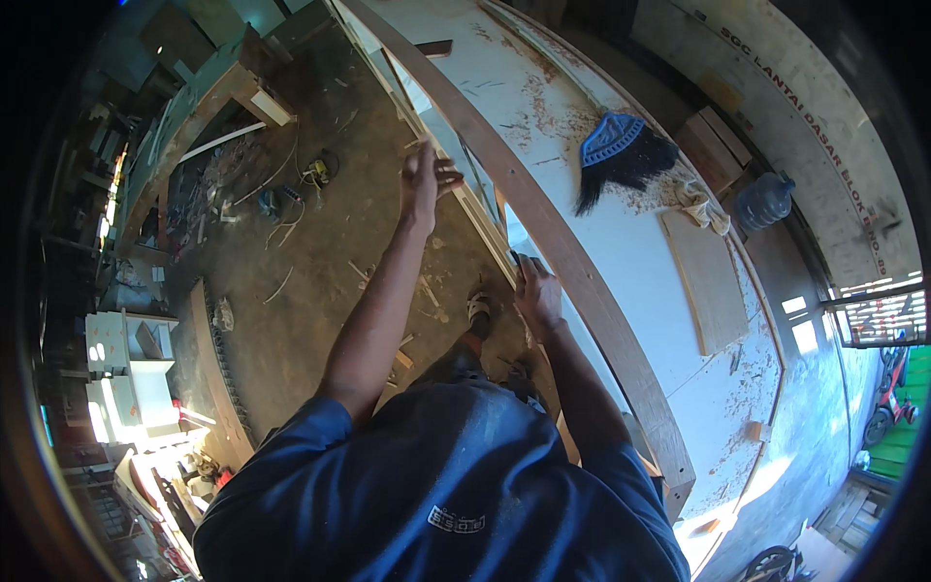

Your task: The person builds a wooden cabinet by marking measurements on the frame with a pencil and square, and subsequently sanding the wooden surfaces.

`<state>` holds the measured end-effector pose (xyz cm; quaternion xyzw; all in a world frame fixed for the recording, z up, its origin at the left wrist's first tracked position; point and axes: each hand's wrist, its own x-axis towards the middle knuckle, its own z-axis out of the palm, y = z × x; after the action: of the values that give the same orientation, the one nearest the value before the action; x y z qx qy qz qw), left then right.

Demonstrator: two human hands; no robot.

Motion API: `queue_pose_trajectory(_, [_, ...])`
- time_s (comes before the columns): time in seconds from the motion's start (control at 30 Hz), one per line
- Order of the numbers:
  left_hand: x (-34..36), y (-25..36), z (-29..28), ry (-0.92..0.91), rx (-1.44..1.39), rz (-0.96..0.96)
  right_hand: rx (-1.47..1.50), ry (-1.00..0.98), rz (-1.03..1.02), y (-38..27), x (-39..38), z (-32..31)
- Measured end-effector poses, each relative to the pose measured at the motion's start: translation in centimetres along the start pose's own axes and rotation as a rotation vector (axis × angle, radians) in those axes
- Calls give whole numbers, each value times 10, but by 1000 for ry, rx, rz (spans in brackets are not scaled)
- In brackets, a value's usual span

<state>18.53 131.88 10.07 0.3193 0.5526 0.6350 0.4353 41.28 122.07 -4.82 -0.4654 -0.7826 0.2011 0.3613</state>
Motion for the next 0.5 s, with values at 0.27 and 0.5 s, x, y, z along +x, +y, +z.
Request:
queue_pose_trajectory(0.27, [-19, -181, -44, 6, 279, -550, -42, 12, 7, -63, -26, -63])
queue_pose_trajectory(0.5, [25, -243, -13, 52, 69, -710, -143, -95, 139, -94, -36, -86])
